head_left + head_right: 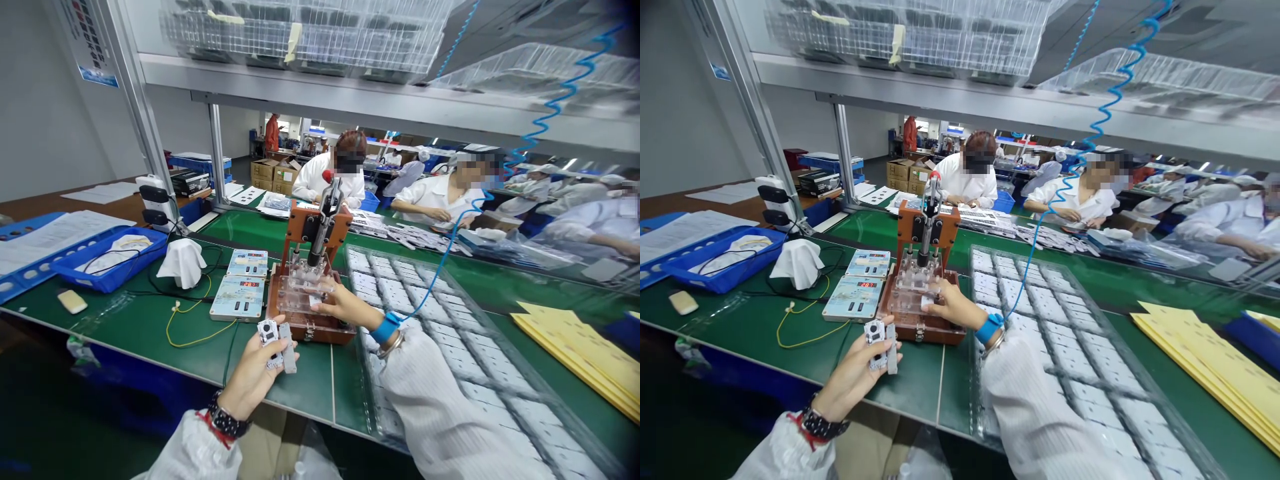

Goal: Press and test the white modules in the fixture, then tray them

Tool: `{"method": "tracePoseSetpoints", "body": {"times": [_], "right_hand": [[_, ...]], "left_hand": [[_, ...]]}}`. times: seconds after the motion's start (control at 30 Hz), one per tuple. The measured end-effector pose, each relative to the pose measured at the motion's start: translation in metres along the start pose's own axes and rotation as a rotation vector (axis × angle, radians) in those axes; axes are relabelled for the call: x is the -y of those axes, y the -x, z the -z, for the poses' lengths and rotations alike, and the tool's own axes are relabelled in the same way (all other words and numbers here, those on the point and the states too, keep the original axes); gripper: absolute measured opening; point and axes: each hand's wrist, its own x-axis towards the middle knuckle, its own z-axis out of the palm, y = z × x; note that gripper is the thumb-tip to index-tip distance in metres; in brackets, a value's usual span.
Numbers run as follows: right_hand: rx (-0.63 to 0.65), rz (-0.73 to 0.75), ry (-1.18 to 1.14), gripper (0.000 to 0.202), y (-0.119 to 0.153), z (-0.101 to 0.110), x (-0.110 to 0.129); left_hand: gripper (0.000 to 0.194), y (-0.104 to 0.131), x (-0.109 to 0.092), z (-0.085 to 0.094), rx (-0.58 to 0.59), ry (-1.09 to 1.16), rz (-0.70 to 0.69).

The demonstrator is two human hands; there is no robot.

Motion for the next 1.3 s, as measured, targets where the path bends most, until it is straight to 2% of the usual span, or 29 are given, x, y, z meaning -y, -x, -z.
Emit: {"method": "tracePoseSetpoints", "body": {"times": [0.1,0.33,0.4,0.47,0.57,0.6,0.67,0.77,0.9,1.0,1.07,1.2,1.3], "right_hand": [[0.056,-0.006,-0.097,0.046,0.004,-0.004,0.002],[-0.029,-0.089,0.009,0.034,0.006,-0.015,0.010],[-0.105,-0.099,0.095,0.032,0.011,-0.019,0.014],[-0.248,-0.096,0.170,0.030,0.021,-0.025,0.024],[-0.404,-0.093,0.129,0.024,0.042,-0.037,0.053],[-0.399,-0.106,0.067,0.022,0.049,-0.041,0.065],[-0.307,-0.142,-0.080,0.020,0.059,-0.048,0.087],[-0.210,-0.199,-0.227,0.017,0.062,-0.054,0.106],[-0.283,-0.269,-0.457,0.019,0.053,-0.044,0.099],[-0.287,-0.332,-0.692,0.029,0.046,-0.030,0.086],[-0.269,-0.374,-0.762,0.034,0.041,-0.025,0.079],[-0.233,-0.385,-0.762,0.039,0.032,-0.033,0.074],[-0.329,-0.287,-0.521,0.036,0.029,-0.045,0.075]], "left_hand": [[0.056,0.002,-0.002,-0.002,0.003,0.010,0.012],[0.054,0.010,-0.006,-0.004,0.076,0.094,0.053],[0.053,0.013,-0.008,-0.003,0.088,0.121,0.063],[0.052,0.017,-0.010,-0.003,0.079,0.135,0.057],[0.049,0.019,-0.010,-0.005,0.018,0.137,0.000],[0.047,0.018,-0.009,-0.006,-0.003,0.139,-0.036],[0.046,0.016,-0.005,-0.010,-0.032,0.154,-0.112],[0.049,0.012,0.003,-0.013,-0.044,0.191,-0.185],[0.053,0.008,0.007,-0.008,-0.023,0.165,-0.208],[0.051,0.005,0.003,0.000,-0.057,0.020,-0.271],[0.047,0.002,0.000,0.003,-0.063,-0.121,-0.334],[0.046,-0.003,-0.004,0.002,0.075,-0.411,-0.324],[0.045,-0.005,-0.003,-0.001,0.104,-0.478,-0.285]]}}
